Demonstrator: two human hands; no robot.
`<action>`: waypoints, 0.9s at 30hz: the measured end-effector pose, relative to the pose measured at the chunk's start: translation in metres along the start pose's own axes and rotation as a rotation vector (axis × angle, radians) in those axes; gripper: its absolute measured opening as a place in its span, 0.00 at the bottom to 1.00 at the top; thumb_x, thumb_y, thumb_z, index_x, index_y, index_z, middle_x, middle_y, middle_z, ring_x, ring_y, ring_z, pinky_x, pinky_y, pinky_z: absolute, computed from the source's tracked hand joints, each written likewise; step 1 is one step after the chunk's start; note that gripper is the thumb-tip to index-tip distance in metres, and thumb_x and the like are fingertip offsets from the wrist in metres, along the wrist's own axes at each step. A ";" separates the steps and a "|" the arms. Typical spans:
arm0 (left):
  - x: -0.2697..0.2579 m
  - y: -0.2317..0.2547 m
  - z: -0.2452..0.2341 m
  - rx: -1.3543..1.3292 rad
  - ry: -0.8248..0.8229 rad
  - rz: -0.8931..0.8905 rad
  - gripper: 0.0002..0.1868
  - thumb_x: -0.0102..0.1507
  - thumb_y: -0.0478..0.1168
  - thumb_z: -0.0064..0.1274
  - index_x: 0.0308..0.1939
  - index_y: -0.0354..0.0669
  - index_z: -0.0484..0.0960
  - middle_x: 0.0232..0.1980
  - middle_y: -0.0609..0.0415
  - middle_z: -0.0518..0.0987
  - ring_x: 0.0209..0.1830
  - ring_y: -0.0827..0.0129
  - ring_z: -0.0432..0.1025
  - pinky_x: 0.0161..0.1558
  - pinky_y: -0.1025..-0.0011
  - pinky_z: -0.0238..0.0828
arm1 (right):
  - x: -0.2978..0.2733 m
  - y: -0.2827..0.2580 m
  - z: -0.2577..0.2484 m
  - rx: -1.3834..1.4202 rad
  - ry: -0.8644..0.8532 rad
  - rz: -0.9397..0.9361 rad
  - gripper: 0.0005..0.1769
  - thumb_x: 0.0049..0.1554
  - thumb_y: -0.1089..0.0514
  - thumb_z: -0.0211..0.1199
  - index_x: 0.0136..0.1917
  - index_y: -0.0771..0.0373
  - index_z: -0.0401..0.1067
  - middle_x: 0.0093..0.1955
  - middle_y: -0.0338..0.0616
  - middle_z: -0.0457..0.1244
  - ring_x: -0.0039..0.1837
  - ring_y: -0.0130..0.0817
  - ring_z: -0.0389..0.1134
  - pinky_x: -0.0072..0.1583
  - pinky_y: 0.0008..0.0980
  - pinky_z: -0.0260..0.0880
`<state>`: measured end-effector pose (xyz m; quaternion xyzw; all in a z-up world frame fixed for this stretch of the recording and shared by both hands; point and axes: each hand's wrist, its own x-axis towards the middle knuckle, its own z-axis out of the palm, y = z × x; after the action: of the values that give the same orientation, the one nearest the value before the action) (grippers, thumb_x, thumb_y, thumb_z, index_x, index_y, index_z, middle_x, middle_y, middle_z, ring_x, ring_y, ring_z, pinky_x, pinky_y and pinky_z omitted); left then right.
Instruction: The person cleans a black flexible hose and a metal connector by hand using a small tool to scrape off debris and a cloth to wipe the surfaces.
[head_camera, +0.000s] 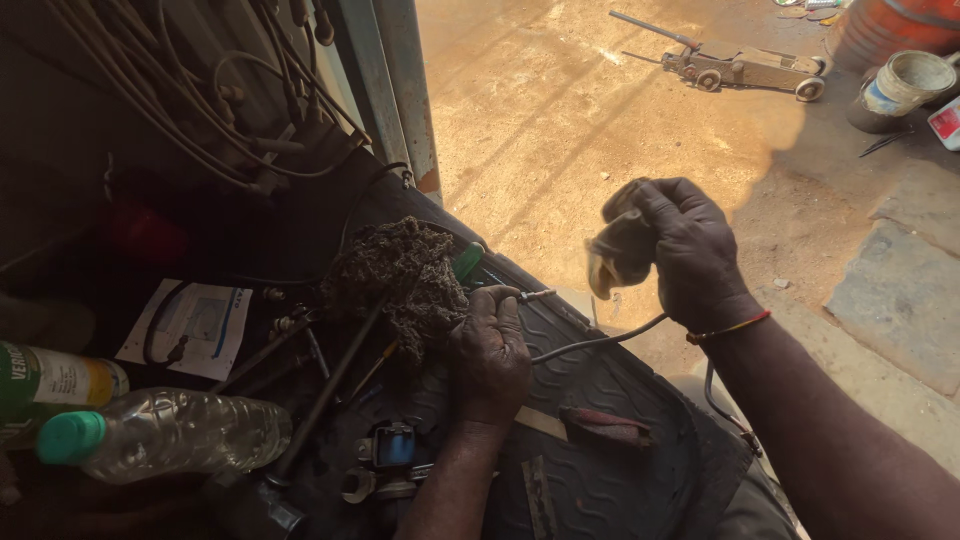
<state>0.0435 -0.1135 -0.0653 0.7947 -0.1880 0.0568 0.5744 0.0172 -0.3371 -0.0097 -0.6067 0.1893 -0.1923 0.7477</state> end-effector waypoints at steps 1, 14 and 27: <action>0.001 0.000 0.000 0.001 0.007 0.012 0.06 0.71 0.38 0.47 0.44 0.41 0.78 0.35 0.45 0.84 0.37 0.50 0.82 0.35 0.57 0.76 | -0.009 0.003 0.007 0.016 -0.086 -0.007 0.09 0.66 0.55 0.56 0.50 0.63 0.71 0.46 0.46 0.70 0.43 0.34 0.75 0.38 0.30 0.72; -0.002 -0.008 0.000 -0.001 0.021 -0.020 0.08 0.70 0.39 0.48 0.44 0.41 0.81 0.36 0.44 0.85 0.37 0.52 0.83 0.36 0.59 0.77 | 0.010 -0.008 0.011 0.120 0.069 -0.163 0.07 0.70 0.59 0.54 0.54 0.62 0.72 0.36 0.32 0.62 0.34 0.19 0.59 0.39 0.25 0.64; -0.012 0.061 -0.067 -0.908 -0.298 -0.334 0.16 0.67 0.50 0.46 0.48 0.44 0.82 0.46 0.53 0.85 0.52 0.70 0.83 0.58 0.74 0.79 | -0.162 -0.100 0.138 0.254 -0.531 -0.079 0.14 0.64 0.55 0.55 0.53 0.69 0.70 0.48 0.49 0.68 0.51 0.38 0.72 0.55 0.35 0.74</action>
<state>0.0188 -0.0647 0.0076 0.4835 -0.1441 -0.2374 0.8301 -0.0555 -0.1574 0.1228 -0.5441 -0.0625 -0.0778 0.8331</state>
